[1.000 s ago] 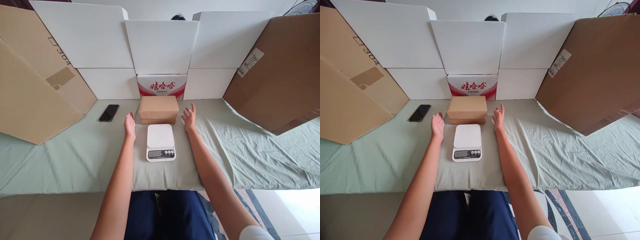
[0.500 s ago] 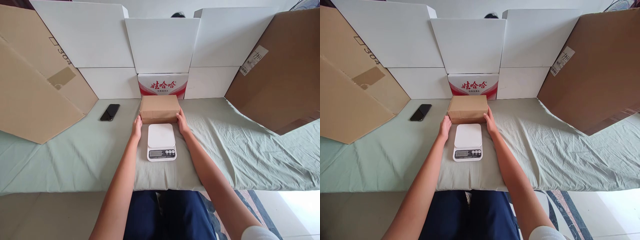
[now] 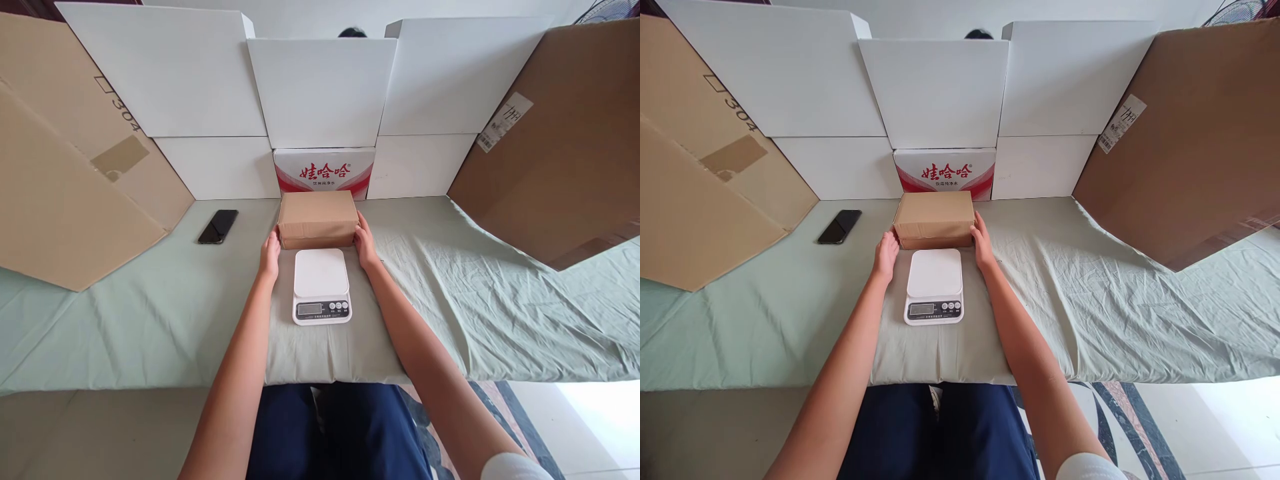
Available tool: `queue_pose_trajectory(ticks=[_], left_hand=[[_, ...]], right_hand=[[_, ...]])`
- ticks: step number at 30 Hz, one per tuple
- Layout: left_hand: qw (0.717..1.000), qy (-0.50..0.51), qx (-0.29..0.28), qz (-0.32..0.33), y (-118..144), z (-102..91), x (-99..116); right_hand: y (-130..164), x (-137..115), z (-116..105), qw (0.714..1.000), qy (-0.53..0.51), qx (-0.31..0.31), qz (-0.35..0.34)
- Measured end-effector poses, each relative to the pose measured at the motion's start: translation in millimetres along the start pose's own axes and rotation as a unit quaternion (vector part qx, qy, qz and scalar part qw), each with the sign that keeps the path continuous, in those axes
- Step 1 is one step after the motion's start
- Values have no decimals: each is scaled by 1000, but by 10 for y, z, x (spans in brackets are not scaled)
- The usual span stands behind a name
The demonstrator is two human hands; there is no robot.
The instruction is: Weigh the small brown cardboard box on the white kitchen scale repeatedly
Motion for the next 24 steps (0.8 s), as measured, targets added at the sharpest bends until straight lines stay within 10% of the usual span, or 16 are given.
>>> queue_pose_trajectory(ticks=[13,24], left_hand=[[995,-61,-62,53,107,155,154],[982,-73,-80,156,1166,143,631]], right_hand=[[123,-419,121,988,88,-13,-128],[970,-736,122,987,78,31,-140]])
Point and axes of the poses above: each hand's wrist, its own y-axis away from the middle knuckle, its own z-axis out of the palm, x = y × z, the point moved 7 cm from there along -y, towards the middle knuckle, and after that the axes turned 3 degrees about y, right-handed, at the moved point
